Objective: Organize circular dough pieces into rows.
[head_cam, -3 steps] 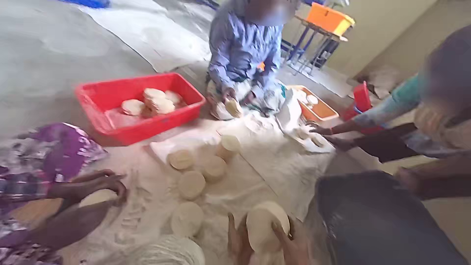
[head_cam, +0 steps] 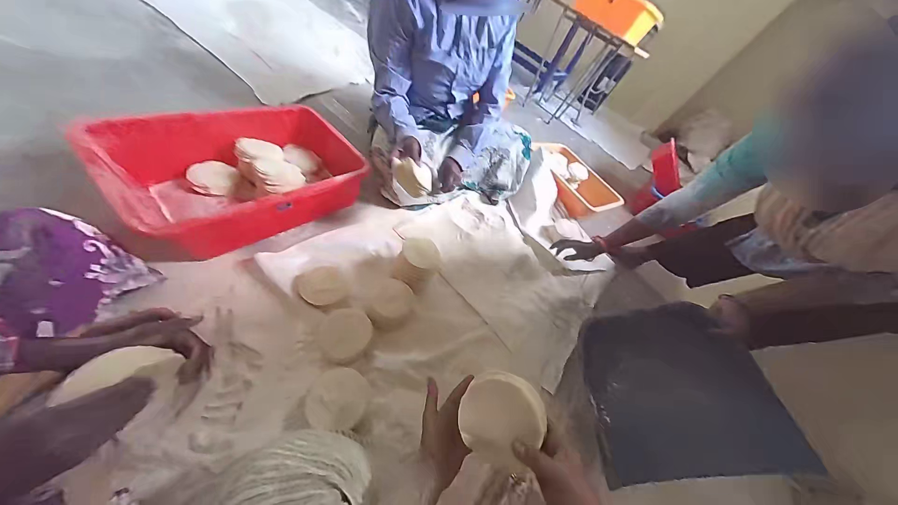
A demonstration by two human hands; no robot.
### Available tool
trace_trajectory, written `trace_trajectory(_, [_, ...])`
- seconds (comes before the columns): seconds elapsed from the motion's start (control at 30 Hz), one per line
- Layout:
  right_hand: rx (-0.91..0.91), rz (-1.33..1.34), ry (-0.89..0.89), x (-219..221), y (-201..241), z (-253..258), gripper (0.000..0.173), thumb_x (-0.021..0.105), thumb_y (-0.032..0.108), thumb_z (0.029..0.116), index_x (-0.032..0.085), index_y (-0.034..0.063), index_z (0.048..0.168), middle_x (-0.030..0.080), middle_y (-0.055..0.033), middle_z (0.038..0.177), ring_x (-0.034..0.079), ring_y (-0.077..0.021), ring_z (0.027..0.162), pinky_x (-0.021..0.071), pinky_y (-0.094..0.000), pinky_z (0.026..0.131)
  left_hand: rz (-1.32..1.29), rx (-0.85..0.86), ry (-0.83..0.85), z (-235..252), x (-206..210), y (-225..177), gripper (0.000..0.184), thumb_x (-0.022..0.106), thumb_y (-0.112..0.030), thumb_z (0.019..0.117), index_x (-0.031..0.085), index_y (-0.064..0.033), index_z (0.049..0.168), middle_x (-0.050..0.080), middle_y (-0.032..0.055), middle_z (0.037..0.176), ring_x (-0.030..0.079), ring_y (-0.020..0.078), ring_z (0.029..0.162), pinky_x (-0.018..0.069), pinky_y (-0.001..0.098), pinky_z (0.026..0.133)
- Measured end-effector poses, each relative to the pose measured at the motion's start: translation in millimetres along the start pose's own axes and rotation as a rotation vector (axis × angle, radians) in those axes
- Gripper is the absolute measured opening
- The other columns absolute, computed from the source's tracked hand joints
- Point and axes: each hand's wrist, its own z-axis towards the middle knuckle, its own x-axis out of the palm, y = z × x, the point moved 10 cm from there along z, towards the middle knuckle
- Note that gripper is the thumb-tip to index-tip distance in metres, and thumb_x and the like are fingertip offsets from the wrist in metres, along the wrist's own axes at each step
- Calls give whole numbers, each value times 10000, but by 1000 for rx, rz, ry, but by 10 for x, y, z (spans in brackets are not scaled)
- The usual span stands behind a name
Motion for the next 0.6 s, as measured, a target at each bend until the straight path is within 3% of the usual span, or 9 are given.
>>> trace_trajectory(0.1, [91, 216, 95, -89, -549, -110, 644, 636, -19, 726, 420, 11, 1332, 719, -26, 1013, 713, -98, 891, 612, -305, 810, 105, -96, -101, -117, 46, 181, 727, 89, -552, 1074, 584, -84, 1328, 714, 101, 1062, 693, 207, 972, 575, 421, 848])
trace_trajectory(0.2, [229, 305, -133, -197, -1114, -124, 386, 414, 142, 963, 472, 19, 1324, 681, -105, 1075, 694, -173, 955, 601, -377, 834, 219, -168, -288, -158, -250, 447, 550, 234, -453, 1108, 555, -93, 1372, 675, 139, 1155, 662, 242, 1022, 547, 455, 865])
trace_trajectory(0.23, [258, 194, -251, -243, -1205, -87, 391, 425, 261, 1037, 525, 18, 1326, 685, -133, 1144, 688, -197, 1031, 587, -400, 886, 245, -165, -331, -180, -311, 499, 526, 261, -439, 1110, 529, -100, 1410, 645, 147, 1241, 633, 252, 1101, 520, 470, 919])
trace_trajectory(0.3, [264, -134, -372, -273, -1154, 61, 576, 565, 370, 1043, 509, -45, 1438, 581, -275, 1373, 556, -376, 1286, 421, -562, 1090, 285, -125, -309, -188, -327, 504, 533, 260, -428, 1112, 438, -118, 1508, 516, 156, 1468, 509, 280, 1328, 417, 508, 1081])
trace_trajectory(0.37, [109, -462, -347, -199, -689, 237, 626, 741, 372, 929, 583, -63, 1350, 642, -319, 1234, 609, -462, 1175, 445, -651, 1013, 266, -57, -273, -157, -262, 397, 589, 178, -471, 1105, 411, -126, 1521, 541, 149, 1436, 538, 266, 1293, 458, 481, 1040])
trace_trajectory(0.43, [-95, -581, -270, -117, -102, 192, 606, 797, 355, 829, 644, -58, 1246, 711, -224, 1053, 688, -339, 981, 534, -556, 877, 218, -51, -245, -107, -229, 285, 723, 61, -566, 1066, 388, -132, 1543, 528, 183, 1449, 528, 342, 1291, 457, 556, 973])
trace_trajectory(0.5, [-123, -366, -200, -208, -130, -41, 445, 581, 218, 935, 559, -77, 1269, 680, -122, 1074, 675, -135, 986, 574, -327, 883, 152, -91, -224, -80, -242, 273, 787, 2, -617, 1032, 344, -158, 1572, 442, 179, 1541, 434, 398, 1386, 390, 652, 1003])
trace_trajectory(0.53, [-119, -184, -176, -279, -380, -185, 394, 480, 164, 1024, 510, -121, 1294, 652, -165, 1143, 649, -139, 1054, 552, -309, 930, 97, -121, -225, -85, -247, 311, 803, 0, -635, 1025, 357, -159, 1565, 450, 178, 1531, 446, 396, 1372, 397, 654, 997])
trace_trajectory(0.6, [-94, -95, -175, -296, -624, -220, 373, 437, 151, 1068, 536, -141, 1278, 662, -197, 1162, 646, -167, 1074, 540, -327, 950, -13, -165, -229, -96, -164, 416, 819, 26, -659, 1018, 436, -147, 1507, 560, 177, 1394, 558, 350, 1231, 471, 580, 921])
